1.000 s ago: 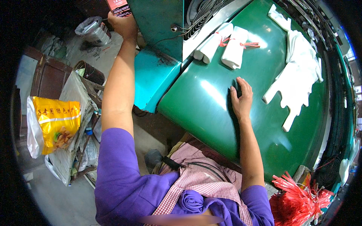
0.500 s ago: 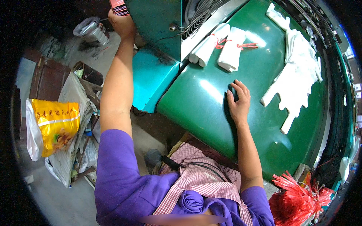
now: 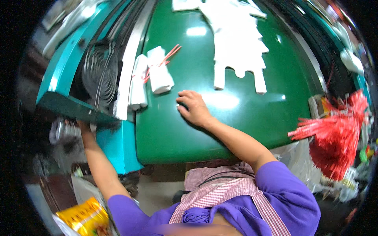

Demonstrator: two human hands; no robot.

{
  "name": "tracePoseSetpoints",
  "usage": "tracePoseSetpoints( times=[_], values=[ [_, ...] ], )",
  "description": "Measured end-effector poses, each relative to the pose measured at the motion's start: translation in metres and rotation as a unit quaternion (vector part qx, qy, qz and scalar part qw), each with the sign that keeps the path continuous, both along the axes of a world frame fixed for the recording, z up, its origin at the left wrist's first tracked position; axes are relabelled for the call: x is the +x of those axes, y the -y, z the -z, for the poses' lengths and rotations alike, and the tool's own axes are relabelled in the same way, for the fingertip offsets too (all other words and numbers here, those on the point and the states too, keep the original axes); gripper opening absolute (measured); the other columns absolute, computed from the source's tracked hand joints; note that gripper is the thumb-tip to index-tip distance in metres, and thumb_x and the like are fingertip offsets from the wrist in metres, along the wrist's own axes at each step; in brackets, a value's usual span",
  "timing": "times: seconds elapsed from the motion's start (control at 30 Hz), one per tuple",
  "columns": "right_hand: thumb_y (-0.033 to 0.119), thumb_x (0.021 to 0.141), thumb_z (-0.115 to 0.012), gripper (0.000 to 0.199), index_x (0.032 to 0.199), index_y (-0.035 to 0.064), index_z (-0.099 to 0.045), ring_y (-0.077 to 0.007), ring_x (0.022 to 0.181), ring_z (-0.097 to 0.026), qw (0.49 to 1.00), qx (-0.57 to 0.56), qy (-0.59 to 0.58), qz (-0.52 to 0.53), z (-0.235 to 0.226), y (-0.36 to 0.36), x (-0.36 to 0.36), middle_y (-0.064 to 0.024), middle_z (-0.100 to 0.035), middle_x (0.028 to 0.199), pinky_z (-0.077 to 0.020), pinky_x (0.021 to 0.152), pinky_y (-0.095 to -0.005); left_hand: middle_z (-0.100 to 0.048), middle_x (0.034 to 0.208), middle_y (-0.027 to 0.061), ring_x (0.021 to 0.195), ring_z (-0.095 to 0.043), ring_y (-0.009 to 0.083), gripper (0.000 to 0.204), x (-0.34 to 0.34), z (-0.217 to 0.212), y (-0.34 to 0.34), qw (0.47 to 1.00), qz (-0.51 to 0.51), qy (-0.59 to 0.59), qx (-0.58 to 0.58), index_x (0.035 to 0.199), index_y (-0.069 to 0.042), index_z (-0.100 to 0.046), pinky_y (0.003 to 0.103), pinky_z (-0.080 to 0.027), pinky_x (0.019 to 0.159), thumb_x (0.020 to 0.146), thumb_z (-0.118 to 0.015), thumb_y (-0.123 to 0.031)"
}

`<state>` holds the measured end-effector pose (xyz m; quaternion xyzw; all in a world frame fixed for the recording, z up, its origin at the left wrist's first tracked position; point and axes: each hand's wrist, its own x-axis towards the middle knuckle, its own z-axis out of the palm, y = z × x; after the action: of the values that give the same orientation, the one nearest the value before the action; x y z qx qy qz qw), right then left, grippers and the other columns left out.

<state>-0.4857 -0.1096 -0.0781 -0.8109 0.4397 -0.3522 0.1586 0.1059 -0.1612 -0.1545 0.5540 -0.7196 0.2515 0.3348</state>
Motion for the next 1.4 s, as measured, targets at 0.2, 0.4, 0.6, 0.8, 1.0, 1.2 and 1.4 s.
tracePoseSetpoints(
  times=[0.2, 0.4, 0.6, 0.8, 1.0, 1.2, 1.4],
  values=[
    [0.014, 0.08, -0.067, 0.021, 0.098, 0.0045, -0.065, -0.0294, 0.116, -0.051, 0.993, -0.02, 0.099, -0.06, -0.019, -0.008, 0.037, -0.0111, -0.06, 0.116, -0.0381, 0.099, -0.043, -0.063, 0.102, 0.0092, 0.094, -0.06, 0.0255, 0.021, 0.174, -0.003, -0.064, 0.92, 0.028, -0.389, 0.022, 0.105, -0.006, -0.061, 0.039, -0.049, 0.085, 0.09, -0.062, -0.021],
    [0.014, 0.081, -0.064, 0.03, 0.109, 0.0046, -0.062, -0.0314, 0.121, -0.048, 0.996, 0.016, 0.089, -0.011, 0.001, -0.003, 0.008, -0.0147, -0.055, 0.126, -0.0376, 0.102, -0.0443, -0.062, 0.106, 0.0139, 0.097, -0.059, 0.0275, 0.033, -0.022, -0.071, -0.051, 0.892, -0.007, -0.451, -0.032, 0.114, 0.002, -0.058, 0.042, -0.049, 0.086, 0.091, -0.059, -0.022],
    [0.015, 0.083, -0.062, 0.027, 0.109, 0.0059, -0.063, -0.0317, 0.114, -0.053, 0.984, -0.107, 0.059, 0.132, -0.033, 0.046, -0.071, -0.0159, -0.055, 0.125, -0.0419, 0.098, -0.0446, -0.058, 0.126, 0.0165, 0.112, -0.057, 0.0274, 0.036, -0.173, -0.239, -0.168, 0.881, -0.153, -0.373, -0.247, 0.126, 0.004, -0.054, 0.037, -0.048, 0.093, 0.098, -0.049, -0.019],
    [0.031, 0.088, -0.057, 0.03, 0.094, 0.0028, -0.064, -0.0296, 0.098, -0.056, 0.959, -0.018, -0.247, 0.14, -0.033, 0.068, -0.168, -0.013, -0.06, 0.101, -0.0455, 0.083, -0.0413, -0.059, 0.116, 0.0185, 0.11, -0.055, 0.03, 0.042, -0.37, -0.226, -0.207, 0.955, 0.186, -0.219, -0.078, 0.118, 0.007, -0.055, 0.042, -0.043, 0.097, 0.096, -0.049, -0.028],
    [0.03, 0.084, -0.065, 0.035, 0.102, 0.0004, -0.06, -0.0331, 0.102, -0.054, 0.992, 0.02, -0.116, -0.051, -0.042, -0.065, -0.181, -0.0162, -0.057, 0.106, -0.0444, 0.088, -0.0436, -0.042, 0.141, 0.0161, 0.133, -0.035, 0.0384, 0.073, -0.495, -0.16, -0.191, 0.894, 0.339, 0.048, 0.289, 0.134, -0.01, -0.049, 0.052, -0.026, 0.109, 0.071, -0.078, -0.033],
    [0.027, 0.073, -0.077, 0.076, 0.138, 0.0097, -0.041, -0.0348, 0.139, -0.029, 0.972, 0.077, -0.199, -0.096, -0.075, -0.158, -0.251, -0.0142, -0.035, 0.148, -0.0284, 0.108, -0.0522, -0.042, 0.143, 0.0101, 0.135, -0.036, 0.0309, 0.067, -0.486, -0.116, -0.195, 0.848, 0.367, 0.106, 0.368, 0.133, -0.015, -0.051, 0.052, -0.026, 0.11, 0.071, -0.074, -0.015],
    [0.01, 0.074, -0.07, 0.059, 0.131, 0.0155, -0.051, -0.0313, 0.141, -0.028, 0.976, 0.058, -0.178, -0.111, -0.037, -0.154, -0.279, -0.0092, -0.04, 0.146, -0.0249, 0.111, -0.0525, -0.065, 0.112, 0.0088, 0.114, -0.058, 0.029, 0.028, -0.513, -0.127, -0.163, 0.812, 0.444, -0.022, 0.379, 0.102, -0.008, -0.063, 0.048, -0.036, 0.104, 0.076, -0.064, -0.001]
  ],
)
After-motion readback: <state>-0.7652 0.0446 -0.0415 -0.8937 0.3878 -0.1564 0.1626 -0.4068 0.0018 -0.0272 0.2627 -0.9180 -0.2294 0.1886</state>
